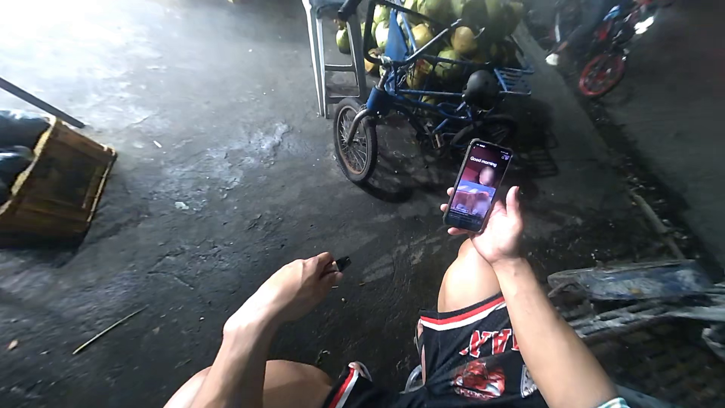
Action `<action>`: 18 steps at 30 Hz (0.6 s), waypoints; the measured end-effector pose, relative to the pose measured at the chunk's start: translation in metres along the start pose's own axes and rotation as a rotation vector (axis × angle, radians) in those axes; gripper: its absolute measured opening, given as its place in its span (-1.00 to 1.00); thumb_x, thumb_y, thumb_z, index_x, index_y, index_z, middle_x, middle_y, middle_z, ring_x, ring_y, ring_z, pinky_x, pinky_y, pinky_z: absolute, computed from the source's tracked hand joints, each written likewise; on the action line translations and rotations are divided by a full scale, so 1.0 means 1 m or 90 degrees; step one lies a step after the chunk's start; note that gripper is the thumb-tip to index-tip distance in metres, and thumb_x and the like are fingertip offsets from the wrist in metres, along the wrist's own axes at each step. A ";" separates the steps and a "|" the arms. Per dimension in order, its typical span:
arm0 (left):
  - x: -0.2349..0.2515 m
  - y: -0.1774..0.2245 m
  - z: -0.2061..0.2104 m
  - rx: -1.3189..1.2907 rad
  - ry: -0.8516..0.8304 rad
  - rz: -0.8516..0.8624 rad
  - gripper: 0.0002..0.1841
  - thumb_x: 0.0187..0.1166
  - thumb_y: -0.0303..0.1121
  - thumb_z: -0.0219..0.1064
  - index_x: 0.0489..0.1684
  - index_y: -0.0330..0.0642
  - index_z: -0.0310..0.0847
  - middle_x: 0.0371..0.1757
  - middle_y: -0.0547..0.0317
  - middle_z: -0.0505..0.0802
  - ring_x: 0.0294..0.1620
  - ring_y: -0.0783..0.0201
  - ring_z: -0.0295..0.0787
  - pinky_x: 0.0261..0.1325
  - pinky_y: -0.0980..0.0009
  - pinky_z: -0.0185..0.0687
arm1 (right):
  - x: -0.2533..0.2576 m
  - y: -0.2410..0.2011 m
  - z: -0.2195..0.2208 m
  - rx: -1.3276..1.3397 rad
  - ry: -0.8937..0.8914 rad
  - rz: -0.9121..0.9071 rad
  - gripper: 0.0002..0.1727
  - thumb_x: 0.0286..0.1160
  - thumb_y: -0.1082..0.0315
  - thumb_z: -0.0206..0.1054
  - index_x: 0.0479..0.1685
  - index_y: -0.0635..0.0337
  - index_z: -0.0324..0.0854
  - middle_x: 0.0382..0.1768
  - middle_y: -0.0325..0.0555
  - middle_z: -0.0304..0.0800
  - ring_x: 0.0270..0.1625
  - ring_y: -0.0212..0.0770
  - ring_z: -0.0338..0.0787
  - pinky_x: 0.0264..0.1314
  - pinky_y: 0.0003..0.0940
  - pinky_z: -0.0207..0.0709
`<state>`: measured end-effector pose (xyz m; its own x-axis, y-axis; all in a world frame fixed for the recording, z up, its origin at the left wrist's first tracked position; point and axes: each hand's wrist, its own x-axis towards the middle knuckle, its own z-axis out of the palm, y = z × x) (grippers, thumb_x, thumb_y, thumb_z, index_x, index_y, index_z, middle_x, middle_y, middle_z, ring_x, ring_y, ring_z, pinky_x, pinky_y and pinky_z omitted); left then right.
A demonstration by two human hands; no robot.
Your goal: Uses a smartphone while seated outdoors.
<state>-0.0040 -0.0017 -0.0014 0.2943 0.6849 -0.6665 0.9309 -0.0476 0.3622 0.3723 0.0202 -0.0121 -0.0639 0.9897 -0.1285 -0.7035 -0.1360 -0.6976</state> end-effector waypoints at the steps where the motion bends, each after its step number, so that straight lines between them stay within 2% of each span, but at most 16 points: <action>1: 0.000 0.000 0.000 0.002 0.001 0.000 -0.61 0.79 0.06 0.14 0.09 -0.09 0.60 -0.27 -0.02 0.78 -0.18 -0.07 0.79 -0.08 -0.19 0.65 | 0.000 0.000 0.000 0.003 0.003 0.002 -0.04 0.59 -0.54 -0.39 0.68 0.02 0.20 0.39 0.40 0.62 0.22 0.45 0.78 -0.31 0.20 0.80; 9: 0.002 -0.002 0.001 0.001 0.002 -0.001 -0.62 0.78 0.08 0.15 0.06 -0.05 0.60 -0.29 0.03 0.77 -0.21 -0.04 0.78 -0.11 -0.15 0.65 | -0.001 -0.001 0.001 0.000 0.007 -0.002 -0.04 0.58 -0.54 -0.41 0.66 0.04 0.20 0.36 0.40 0.65 0.21 0.45 0.79 -0.33 0.18 0.80; 18: 0.000 0.000 -0.001 -0.002 0.001 -0.008 -0.61 0.78 0.07 0.16 0.13 -0.06 0.60 -0.23 -0.02 0.80 -0.15 -0.07 0.80 -0.05 -0.19 0.65 | 0.000 -0.001 -0.002 0.008 -0.004 -0.003 -0.04 0.58 -0.54 -0.34 0.68 0.03 0.19 0.40 0.41 0.61 0.22 0.46 0.78 -0.31 0.19 0.81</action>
<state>-0.0036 -0.0011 -0.0011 0.2817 0.6862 -0.6707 0.9340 -0.0359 0.3555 0.3742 0.0202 -0.0129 -0.0656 0.9905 -0.1207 -0.7129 -0.1311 -0.6889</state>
